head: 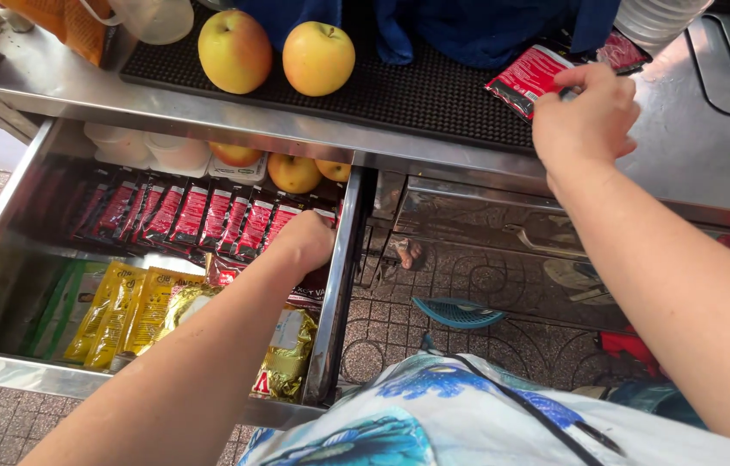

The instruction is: Organize condiment packets and fruit inside a metal cart drawer.

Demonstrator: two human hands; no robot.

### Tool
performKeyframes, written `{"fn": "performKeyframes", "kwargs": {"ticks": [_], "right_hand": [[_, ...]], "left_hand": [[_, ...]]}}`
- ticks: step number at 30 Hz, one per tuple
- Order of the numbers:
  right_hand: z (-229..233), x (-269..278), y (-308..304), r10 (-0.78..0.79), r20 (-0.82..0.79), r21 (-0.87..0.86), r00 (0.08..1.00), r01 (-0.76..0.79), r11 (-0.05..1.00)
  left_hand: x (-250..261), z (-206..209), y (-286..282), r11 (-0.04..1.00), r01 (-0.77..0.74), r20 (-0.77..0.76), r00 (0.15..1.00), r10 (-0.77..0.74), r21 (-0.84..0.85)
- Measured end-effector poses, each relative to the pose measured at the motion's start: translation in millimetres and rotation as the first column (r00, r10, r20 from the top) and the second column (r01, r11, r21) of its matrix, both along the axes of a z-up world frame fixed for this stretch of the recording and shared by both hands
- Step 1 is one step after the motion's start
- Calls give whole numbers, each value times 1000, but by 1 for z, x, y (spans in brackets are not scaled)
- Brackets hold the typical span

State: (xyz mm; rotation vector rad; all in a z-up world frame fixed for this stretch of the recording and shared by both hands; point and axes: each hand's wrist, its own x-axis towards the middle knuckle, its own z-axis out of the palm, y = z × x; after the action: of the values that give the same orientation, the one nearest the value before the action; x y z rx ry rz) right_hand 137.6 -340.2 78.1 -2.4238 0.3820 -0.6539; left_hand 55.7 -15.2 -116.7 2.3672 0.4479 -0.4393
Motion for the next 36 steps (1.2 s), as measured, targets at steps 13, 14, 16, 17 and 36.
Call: {"fn": "performKeyframes", "kwargs": {"ticks": [13, 14, 16, 17, 36], "right_hand": [[7, 3, -1, -45, -117, 52, 992, 51, 997], [7, 5, -4, -2, -73, 185, 997, 15, 983], [6, 9, -8, 36, -23, 312, 999, -27, 950], [5, 11, -10, 34, -9, 391, 999, -28, 920], [27, -39, 10, 513, 197, 857, 835, -401, 324]], "left_hand": [[-39, 128, -20, 937, -344, 601, 762, 242, 59], [-39, 135, -24, 938, -347, 660, 703, 266, -8], [-40, 149, -32, 936, -344, 713, 637, 293, -76], [-40, 155, -36, 939, -323, 748, 592, 298, -119], [15, 217, -139, 393, 44, 170, 941, 292, -919]]}}
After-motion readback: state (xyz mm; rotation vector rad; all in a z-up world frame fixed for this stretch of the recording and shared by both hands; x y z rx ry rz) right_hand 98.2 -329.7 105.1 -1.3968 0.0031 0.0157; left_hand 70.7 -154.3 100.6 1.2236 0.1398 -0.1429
